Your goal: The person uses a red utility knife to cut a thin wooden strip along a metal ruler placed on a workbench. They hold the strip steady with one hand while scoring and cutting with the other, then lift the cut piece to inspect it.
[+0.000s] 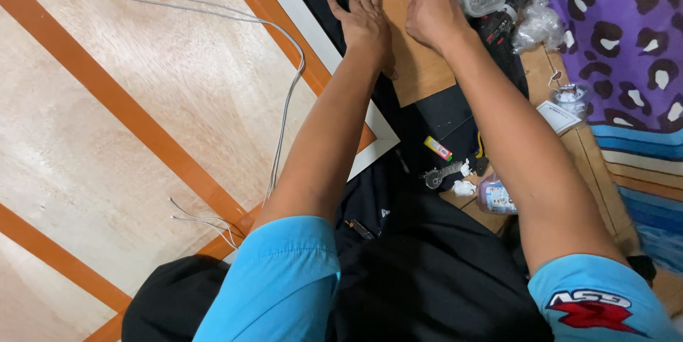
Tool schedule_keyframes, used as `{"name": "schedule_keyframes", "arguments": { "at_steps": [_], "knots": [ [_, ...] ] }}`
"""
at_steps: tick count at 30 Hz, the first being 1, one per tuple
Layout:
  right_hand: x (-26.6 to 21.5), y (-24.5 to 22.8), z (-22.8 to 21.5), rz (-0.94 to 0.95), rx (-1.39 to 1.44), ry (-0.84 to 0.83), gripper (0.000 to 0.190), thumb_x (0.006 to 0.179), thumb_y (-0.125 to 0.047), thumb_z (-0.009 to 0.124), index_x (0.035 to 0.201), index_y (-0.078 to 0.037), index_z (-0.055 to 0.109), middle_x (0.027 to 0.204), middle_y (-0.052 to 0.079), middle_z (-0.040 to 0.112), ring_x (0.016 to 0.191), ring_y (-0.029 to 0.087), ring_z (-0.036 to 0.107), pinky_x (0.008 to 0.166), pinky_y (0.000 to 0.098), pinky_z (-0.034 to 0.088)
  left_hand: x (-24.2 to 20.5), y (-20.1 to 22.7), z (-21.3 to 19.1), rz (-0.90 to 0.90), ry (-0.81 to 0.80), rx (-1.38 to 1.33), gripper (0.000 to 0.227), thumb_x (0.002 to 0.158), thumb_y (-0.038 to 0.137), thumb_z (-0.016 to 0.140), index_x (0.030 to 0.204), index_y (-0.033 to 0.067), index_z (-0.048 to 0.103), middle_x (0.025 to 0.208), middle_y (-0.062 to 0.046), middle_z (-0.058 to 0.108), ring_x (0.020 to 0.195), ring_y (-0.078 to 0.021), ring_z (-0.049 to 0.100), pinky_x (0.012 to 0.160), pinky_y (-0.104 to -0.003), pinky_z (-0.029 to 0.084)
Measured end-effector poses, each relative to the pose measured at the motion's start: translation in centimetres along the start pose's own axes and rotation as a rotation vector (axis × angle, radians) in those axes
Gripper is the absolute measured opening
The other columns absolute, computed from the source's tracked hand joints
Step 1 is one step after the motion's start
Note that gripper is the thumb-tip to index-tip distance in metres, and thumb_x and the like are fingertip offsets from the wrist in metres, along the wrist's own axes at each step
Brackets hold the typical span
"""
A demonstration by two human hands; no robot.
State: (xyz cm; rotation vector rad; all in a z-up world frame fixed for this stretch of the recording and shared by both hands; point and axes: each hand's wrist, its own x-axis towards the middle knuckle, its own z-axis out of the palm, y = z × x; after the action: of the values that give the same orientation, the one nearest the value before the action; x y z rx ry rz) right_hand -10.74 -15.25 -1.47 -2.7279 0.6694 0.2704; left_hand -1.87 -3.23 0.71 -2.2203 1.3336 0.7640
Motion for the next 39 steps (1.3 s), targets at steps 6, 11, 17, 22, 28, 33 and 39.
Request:
{"name": "schedule_keyframes", "arguments": {
  "at_steps": [6,11,17,22,28,33,39],
  "knots": [
    [-1.3,0.1,0.3,0.050,-0.008,-0.040,0.062,0.099,-0.007,0.045,0.162,-0.010,0.041,0.122,0.030,0.070,0.108,0.061,0.052,0.088,0.0607,0.048,0.1,0.1,0.0,-0.013,-0.029,0.017,0.164,0.062,0.086,0.080,0.163,0.0036,-0.019,0.170,-0.016,-0.026,0.155,-0.0366,-0.024,0.118,-0.078,0.006],
    [-2.5,0.1,0.4,0.005,-0.014,-0.006,0.060,0.099,-0.005,0.049,0.159,-0.007,0.044,0.109,0.042,0.067,0.090,0.064,0.059,0.074,0.0668,0.050,0.0,-0.1,0.4,-0.006,0.022,-0.011,0.162,0.061,0.087,0.079,0.164,0.0045,-0.015,0.172,-0.015,-0.020,0.156,-0.0351,-0.020,0.118,-0.077,0.007],
    [-4.1,-1.0,-0.4,0.101,0.046,-0.101,0.061,0.100,-0.006,0.043,0.161,-0.009,0.040,0.112,0.038,0.067,0.099,0.061,0.056,0.076,0.0669,0.050,-0.1,0.2,0.3,-0.010,0.000,-0.005,0.164,0.059,0.087,0.080,0.165,0.0052,-0.014,0.171,-0.014,-0.022,0.155,-0.0350,-0.021,0.119,-0.076,0.005],
    [-4.4,0.1,0.7,0.062,0.000,-0.067,0.062,0.099,-0.007,0.047,0.161,-0.008,0.042,0.105,0.036,0.069,0.092,0.059,0.061,0.074,0.0626,0.052,0.0,-0.1,0.1,-0.004,0.003,-0.007,0.162,0.062,0.085,0.080,0.164,0.0043,-0.016,0.171,-0.015,-0.024,0.155,-0.0349,-0.022,0.118,-0.078,0.005],
    [-5.5,-1.0,0.0,0.084,0.053,-0.095,0.062,0.099,-0.006,0.047,0.161,-0.005,0.041,0.113,0.034,0.069,0.089,0.055,0.064,0.073,0.0581,0.054,-0.5,-0.4,0.0,0.008,0.004,-0.006,0.162,0.062,0.087,0.079,0.165,0.0043,-0.015,0.170,-0.015,-0.023,0.155,-0.0347,-0.022,0.119,-0.077,0.007],
    [-6.9,-0.4,0.7,0.136,0.132,-0.113,0.061,0.100,-0.006,0.044,0.161,-0.008,0.042,0.122,0.036,0.066,0.091,0.054,0.065,0.074,0.0561,0.055,-0.5,-0.2,0.3,0.017,-0.007,0.014,0.162,0.061,0.090,0.077,0.165,0.0041,-0.014,0.171,-0.016,-0.021,0.155,-0.0363,-0.020,0.119,-0.077,0.007],
    [-8.3,-0.3,0.6,0.070,0.115,-0.083,0.062,0.098,-0.004,0.045,0.160,-0.004,0.042,0.116,0.030,0.071,0.085,0.051,0.067,0.073,0.0525,0.055,-0.2,-0.1,0.4,-0.019,0.007,0.008,0.164,0.059,0.090,0.077,0.164,0.0069,-0.017,0.171,-0.013,-0.023,0.155,-0.0348,-0.023,0.118,-0.077,0.005]
  ]
}}
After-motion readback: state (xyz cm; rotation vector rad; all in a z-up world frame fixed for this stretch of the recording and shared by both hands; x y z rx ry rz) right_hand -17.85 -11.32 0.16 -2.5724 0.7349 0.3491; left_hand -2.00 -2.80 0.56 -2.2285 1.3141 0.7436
